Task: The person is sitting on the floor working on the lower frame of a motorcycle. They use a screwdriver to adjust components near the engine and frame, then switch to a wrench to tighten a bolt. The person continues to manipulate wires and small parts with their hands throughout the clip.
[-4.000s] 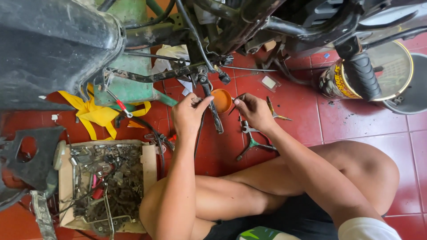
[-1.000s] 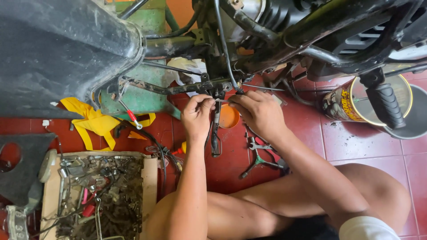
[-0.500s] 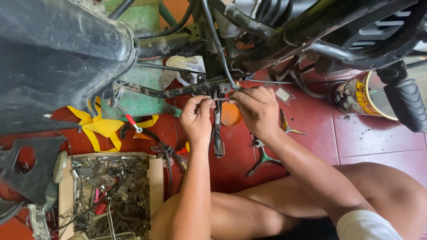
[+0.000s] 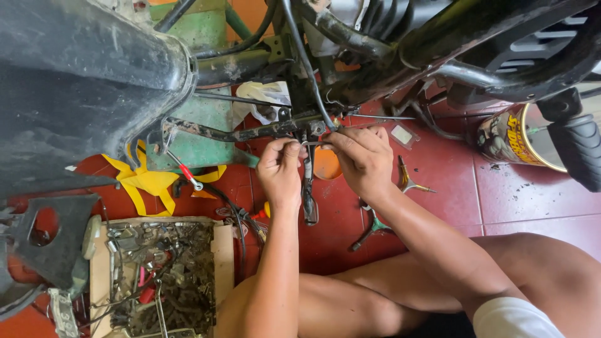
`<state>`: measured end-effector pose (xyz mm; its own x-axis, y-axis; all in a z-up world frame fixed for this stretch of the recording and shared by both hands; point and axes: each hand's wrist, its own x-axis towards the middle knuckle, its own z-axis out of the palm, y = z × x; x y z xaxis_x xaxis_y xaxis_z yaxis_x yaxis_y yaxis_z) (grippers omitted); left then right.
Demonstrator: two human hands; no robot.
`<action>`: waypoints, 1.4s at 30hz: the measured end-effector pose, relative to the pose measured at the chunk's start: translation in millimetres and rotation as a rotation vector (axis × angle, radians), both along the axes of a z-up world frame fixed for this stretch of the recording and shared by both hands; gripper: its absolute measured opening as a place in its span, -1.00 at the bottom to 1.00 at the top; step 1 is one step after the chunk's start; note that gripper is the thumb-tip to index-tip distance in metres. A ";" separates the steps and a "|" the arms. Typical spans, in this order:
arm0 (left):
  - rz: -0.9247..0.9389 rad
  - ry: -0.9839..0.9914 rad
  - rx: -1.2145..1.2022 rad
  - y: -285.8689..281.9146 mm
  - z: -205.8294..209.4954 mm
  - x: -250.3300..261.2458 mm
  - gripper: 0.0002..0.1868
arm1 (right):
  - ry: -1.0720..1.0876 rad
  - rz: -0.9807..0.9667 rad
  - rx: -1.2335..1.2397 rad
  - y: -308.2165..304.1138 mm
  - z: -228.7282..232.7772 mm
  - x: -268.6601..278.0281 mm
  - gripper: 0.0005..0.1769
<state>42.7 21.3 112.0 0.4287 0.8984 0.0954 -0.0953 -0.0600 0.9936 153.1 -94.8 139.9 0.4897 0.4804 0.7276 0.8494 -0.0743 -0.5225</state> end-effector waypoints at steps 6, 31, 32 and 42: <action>0.005 -0.016 -0.032 0.1 -1.1 3.2 -0.96 | 0.007 -0.019 0.034 5.6 10.0 -2.6 -0.98; -0.115 0.155 0.056 5.2 48.9 -3.1 -0.97 | 0.398 0.047 -0.469 -16.8 19.1 -21.7 -0.85; -0.110 0.126 -0.019 1.0 53.3 -4.9 -0.93 | 0.379 0.058 -0.458 -17.5 17.9 -21.3 -0.86; -0.141 0.085 -0.279 -19.2 45.6 -6.9 -0.62 | 0.642 0.030 -0.242 -18.4 -3.1 -34.3 -0.83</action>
<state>35.8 2.1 157.6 0.5464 0.8162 -0.1877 0.0003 0.2239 0.9746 118.8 -113.2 136.8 0.7721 0.6128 0.1684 0.3806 -0.2336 -0.8948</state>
